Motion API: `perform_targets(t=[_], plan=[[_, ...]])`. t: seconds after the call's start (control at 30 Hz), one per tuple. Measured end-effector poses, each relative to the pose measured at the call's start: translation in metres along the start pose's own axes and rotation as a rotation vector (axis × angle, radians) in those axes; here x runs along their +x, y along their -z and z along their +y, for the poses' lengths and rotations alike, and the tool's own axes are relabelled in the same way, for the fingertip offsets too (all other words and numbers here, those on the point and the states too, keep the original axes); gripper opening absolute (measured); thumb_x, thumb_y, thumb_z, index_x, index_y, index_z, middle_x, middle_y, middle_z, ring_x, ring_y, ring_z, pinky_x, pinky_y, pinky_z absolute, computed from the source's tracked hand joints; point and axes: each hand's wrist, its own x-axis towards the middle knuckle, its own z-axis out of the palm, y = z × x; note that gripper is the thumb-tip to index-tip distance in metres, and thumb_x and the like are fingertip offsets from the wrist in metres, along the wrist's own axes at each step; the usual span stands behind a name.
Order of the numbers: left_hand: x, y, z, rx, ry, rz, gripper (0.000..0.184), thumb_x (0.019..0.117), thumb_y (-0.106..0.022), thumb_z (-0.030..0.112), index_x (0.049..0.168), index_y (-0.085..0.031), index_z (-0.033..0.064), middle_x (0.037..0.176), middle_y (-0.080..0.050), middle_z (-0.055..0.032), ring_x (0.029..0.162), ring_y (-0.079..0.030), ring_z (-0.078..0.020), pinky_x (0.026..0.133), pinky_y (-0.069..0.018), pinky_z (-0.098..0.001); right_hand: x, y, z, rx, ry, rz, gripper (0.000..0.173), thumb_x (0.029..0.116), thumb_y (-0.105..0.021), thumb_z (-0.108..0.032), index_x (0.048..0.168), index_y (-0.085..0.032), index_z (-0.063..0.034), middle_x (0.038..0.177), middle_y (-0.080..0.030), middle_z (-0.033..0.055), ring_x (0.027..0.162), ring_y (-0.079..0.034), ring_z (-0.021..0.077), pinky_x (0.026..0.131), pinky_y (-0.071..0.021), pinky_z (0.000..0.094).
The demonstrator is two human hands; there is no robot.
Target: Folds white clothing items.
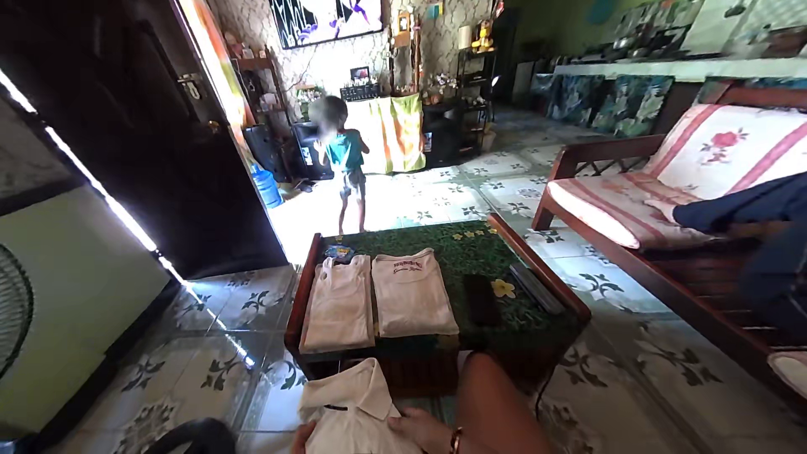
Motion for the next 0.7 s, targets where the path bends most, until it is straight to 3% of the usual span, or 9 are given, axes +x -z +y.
perform_targets(t=[0.1,0.2,0.33,0.47,0.6,0.7], plan=[[-0.006,-0.011,0.008,-0.089,0.005,0.000,0.044,0.1056,-0.023,0.023,0.085,-0.061,0.0161,0.075,-0.074,-0.0001,0.071,-0.073,-0.0095,0.065,-0.0618,-0.0292,0.003,0.001,-0.006,0.160,-0.049,-0.039,0.039,0.1042,-0.058,-0.036,0.128,-0.059,-0.0049,0.106,-0.068,0.0111,0.094,-0.067,0.0194,0.085,-0.0556,0.0406],[-0.007,-0.021,0.023,-0.111,-0.049,-0.022,0.045,0.1039,-0.024,0.020,0.083,-0.064,0.0158,0.075,-0.074,-0.0006,0.072,-0.073,-0.0103,0.066,-0.0621,-0.0298,-0.009,-0.003,-0.021,0.265,0.028,-0.109,0.030,0.1065,-0.051,-0.035,0.118,-0.061,-0.0092,0.094,-0.069,0.0038,0.084,-0.068,0.0123,0.076,-0.0580,0.0330],[-0.014,-0.048,0.050,-0.075,-0.243,-0.013,0.040,0.1020,-0.025,0.012,0.087,-0.062,0.0159,0.076,-0.073,0.0033,0.071,-0.072,-0.0063,0.065,-0.0617,-0.0263,-0.026,-0.003,-0.050,0.364,0.229,-0.176,0.028,0.1067,-0.051,-0.021,0.132,-0.051,-0.0102,0.098,-0.070,0.0026,0.086,-0.070,0.0108,0.076,-0.0603,0.0308],[-0.018,-0.070,0.080,-0.118,-0.416,-0.238,0.036,0.0946,-0.039,0.010,0.086,-0.072,0.0208,0.084,-0.076,0.0036,0.080,-0.072,-0.0040,0.073,-0.0610,-0.0249,-0.039,0.000,-0.080,0.364,0.372,-0.238,0.045,0.1089,-0.045,-0.020,0.152,-0.034,-0.0117,0.116,-0.068,0.0026,0.100,-0.069,0.0100,0.086,-0.0601,0.0315],[-0.018,-0.103,0.100,-0.183,-0.370,-0.240,0.045,0.0992,-0.025,0.010,0.085,-0.067,0.0164,0.082,-0.075,0.0002,0.080,-0.073,-0.0068,0.073,-0.0616,-0.0266,-0.049,0.012,-0.108,0.338,0.454,-0.271,0.045,0.1097,-0.039,-0.018,0.153,-0.028,-0.0100,0.115,-0.068,0.0007,0.101,-0.069,0.0086,0.088,-0.0600,0.0294],[-0.010,-0.128,0.109,-0.106,-0.325,-0.191,0.051,0.1022,-0.016,0.010,0.086,-0.065,0.0167,0.079,-0.074,0.0026,0.077,-0.071,-0.0043,0.072,-0.0605,-0.0245,-0.051,0.028,-0.120,0.260,0.480,-0.251,0.035,0.1080,-0.041,-0.014,0.142,-0.036,-0.0080,0.105,-0.069,-0.0026,0.093,-0.070,0.0052,0.084,-0.0602,0.0255]])
